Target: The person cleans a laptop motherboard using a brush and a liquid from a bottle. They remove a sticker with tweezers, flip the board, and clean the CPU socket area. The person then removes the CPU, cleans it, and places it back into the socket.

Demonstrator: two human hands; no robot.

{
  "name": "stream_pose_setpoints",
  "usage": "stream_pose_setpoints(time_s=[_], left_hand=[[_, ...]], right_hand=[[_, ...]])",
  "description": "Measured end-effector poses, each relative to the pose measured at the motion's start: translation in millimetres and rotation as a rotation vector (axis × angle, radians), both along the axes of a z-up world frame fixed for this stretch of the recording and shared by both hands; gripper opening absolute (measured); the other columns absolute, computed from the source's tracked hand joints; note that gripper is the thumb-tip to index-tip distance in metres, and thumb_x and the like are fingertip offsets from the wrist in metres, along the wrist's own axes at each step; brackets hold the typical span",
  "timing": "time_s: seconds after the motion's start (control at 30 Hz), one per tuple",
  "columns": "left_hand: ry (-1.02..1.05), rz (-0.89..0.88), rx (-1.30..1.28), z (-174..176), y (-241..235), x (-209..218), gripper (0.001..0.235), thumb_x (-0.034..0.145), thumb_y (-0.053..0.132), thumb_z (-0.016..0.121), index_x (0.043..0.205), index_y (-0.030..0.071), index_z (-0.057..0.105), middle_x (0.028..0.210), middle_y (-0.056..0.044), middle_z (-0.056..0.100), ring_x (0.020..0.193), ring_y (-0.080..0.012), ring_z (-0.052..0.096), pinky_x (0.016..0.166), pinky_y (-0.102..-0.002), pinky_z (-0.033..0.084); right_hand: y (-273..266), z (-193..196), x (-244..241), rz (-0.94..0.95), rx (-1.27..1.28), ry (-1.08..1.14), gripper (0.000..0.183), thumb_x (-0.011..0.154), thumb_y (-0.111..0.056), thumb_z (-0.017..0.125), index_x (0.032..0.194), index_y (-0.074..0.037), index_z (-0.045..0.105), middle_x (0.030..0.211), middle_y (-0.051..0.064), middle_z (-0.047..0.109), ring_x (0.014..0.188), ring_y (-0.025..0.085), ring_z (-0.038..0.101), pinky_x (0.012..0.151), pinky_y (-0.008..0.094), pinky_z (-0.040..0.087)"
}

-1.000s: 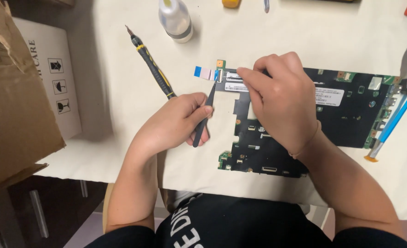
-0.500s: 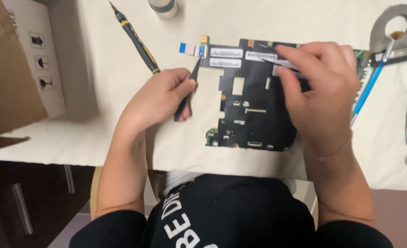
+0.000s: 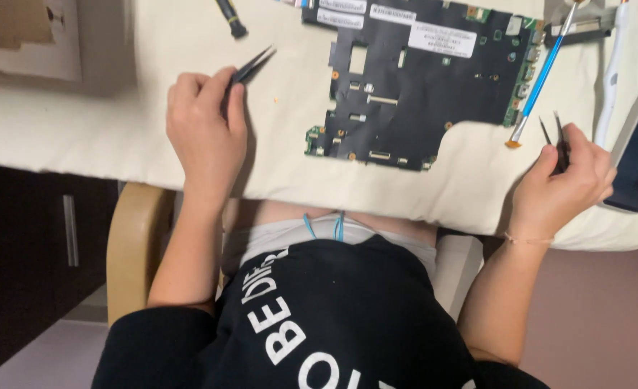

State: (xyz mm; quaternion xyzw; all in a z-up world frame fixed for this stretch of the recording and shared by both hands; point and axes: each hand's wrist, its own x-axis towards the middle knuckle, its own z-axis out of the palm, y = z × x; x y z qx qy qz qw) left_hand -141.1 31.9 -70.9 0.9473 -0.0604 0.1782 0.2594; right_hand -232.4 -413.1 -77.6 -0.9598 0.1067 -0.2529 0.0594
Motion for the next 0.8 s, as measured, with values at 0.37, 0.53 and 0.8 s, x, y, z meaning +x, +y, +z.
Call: stream_pose_setpoints(time_s=[0.37,0.53,0.8], left_hand=[[0.109,-0.323,-0.119,-9,-28,-46,0.049,0.094,0.042,0.077,0.128,0.007,0.072,0.147,-0.02,0.056,0.145,-0.0442,0.044,0.118,-0.064,0.019],[0.142,-0.277,-0.139,-14,-41,-53,0.045,0.089,0.033,0.086,0.125,0.009,0.076,0.147,-0.018,0.058,0.146,-0.0402,0.043,0.12,-0.062,0.012],[0.029,-0.235,-0.325,13,-51,-60,0.037,0.084,0.0,0.078,0.12,0.001,0.074,0.128,-0.014,0.071,0.128,-0.0386,0.063,0.116,-0.054,0.039]], right_hand=[[96,11,-28,0.195,0.406,0.289,0.034,0.09,-0.032,0.082,0.12,-0.016,0.077,0.107,0.001,0.063,0.113,0.025,0.053,0.105,0.045,0.023],[117,2,-34,0.209,0.559,0.228,0.043,0.09,-0.019,0.085,0.127,-0.004,0.072,0.105,0.007,0.058,0.113,0.026,0.049,0.108,0.047,0.018],[116,16,-32,0.293,0.435,-0.128,0.034,0.089,-0.01,0.086,0.122,-0.007,0.076,0.096,0.003,0.061,0.103,0.026,0.058,0.104,0.044,0.033]])
